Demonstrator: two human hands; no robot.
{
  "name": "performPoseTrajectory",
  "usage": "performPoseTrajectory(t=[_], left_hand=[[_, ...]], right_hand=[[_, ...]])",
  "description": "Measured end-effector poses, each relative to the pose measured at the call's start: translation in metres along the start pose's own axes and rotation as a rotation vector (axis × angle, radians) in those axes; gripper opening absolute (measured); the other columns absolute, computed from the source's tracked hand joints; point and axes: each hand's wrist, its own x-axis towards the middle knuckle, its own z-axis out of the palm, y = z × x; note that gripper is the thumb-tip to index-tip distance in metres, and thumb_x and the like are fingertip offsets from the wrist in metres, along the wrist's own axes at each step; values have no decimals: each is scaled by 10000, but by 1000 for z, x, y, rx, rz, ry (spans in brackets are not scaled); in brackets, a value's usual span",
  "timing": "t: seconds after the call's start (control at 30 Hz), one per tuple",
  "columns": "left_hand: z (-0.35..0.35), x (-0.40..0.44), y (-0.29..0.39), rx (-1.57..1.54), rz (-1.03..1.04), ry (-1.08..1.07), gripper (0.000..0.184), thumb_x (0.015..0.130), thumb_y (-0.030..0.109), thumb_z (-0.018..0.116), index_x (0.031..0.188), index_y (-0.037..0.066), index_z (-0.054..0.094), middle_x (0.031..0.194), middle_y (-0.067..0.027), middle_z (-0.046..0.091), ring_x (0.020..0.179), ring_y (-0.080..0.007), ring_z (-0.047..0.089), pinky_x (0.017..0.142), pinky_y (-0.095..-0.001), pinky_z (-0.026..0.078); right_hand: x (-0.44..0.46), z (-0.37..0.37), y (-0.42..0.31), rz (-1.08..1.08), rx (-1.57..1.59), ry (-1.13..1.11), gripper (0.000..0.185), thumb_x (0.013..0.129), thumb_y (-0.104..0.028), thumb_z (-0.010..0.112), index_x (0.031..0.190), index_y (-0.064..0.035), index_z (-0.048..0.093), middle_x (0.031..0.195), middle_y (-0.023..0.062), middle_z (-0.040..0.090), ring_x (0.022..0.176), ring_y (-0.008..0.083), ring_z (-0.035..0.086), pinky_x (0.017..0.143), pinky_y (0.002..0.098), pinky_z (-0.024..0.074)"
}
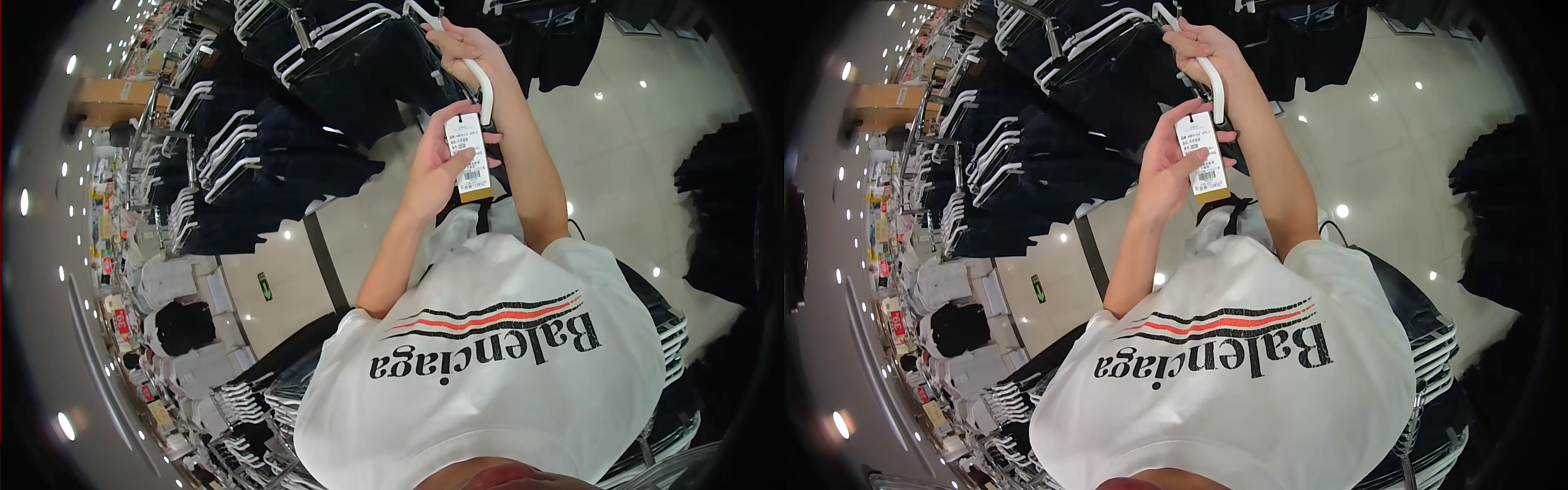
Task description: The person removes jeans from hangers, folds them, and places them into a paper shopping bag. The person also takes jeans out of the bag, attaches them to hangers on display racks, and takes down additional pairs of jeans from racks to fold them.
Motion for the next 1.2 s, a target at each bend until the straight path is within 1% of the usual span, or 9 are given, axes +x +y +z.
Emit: performPoseTrajectory(t=[0.3,0.37,0.4,0.47,0.63,0.8,0.9,1.1,1.2], left_hand=[[-5,4,-1,-9,-34,45,548,938,-115,542,1454,10,407,1461,-204,492,1199,-320,658,873,-432,654],[-7,5,-1,-22,-33,47,526,948,-102,542,1445,8,411,1457,-201,496,1193,-322,661,867,-430,654],[-7,5,-2,-37,-32,49,505,958,-90,542,1436,7,415,1452,-197,499,1187,-323,664,860,-429,654],[-5,5,-4,-33,-26,55,473,983,-53,529,1438,5,413,1453,-197,498,1184,-326,664,854,-433,654],[-4,8,-4,-65,-40,63,392,1078,116,460,1447,-4,404,1453,-202,488,1164,-337,664,843,-458,650],[-9,11,-12,-141,-21,2,538,1125,394,332,1480,-8,380,1440,-212,477,1140,-363,653,826,-494,639],[-2,11,-9,-170,-13,-17,619,1115,466,298,1510,-8,355,1447,-217,464,1137,-374,649,817,-496,636],[3,11,-7,-171,-5,-50,653,1111,483,265,1531,-12,339,1482,-225,438,1126,-387,652,824,-484,636],[4,10,-4,-215,6,-43,609,1110,428,305,1527,-14,352,1489,-215,448,1098,-370,664,808,-469,631]], right_hand=[[20,-23,-19,-57,-46,-59,281,1125,-181,417,1265,62,402,666,23,358,373,60,255,316,164,268],[15,-23,-21,102,-23,-233,232,1121,-178,386,1167,0,527,672,131,535,419,183,492,377,283,427],[14,-24,-21,100,-21,-230,232,1121,-178,386,1167,0,527,672,131,535,419,183,492,377,283,427],[12,-13,-13,-44,-111,-71,275,1140,-164,308,1151,23,510,636,27,393,373,43,256,303,151,244],[10,-16,-14,-6,-43,-138,286,1141,-169,299,1157,26,507,642,42,407,370,70,298,313,178,289],[6,-22,-18,-18,37,-140,276,1140,-149,294,1147,22,511,648,41,410,363,76,291,322,173,297],[-3,-7,-17,-69,32,-22,282,1128,-180,407,1266,65,398,665,28,360,376,59,263,316,165,258],[-6,-7,-21,-110,21,-2,311,1130,-178,398,1313,74,386,661,26,358,381,60,263,317,174,241],[-5,-9,-23,-129,11,-6,374,1118,-174,442,1341,120,384,723,60,411,365,70,253,327,167,298]])
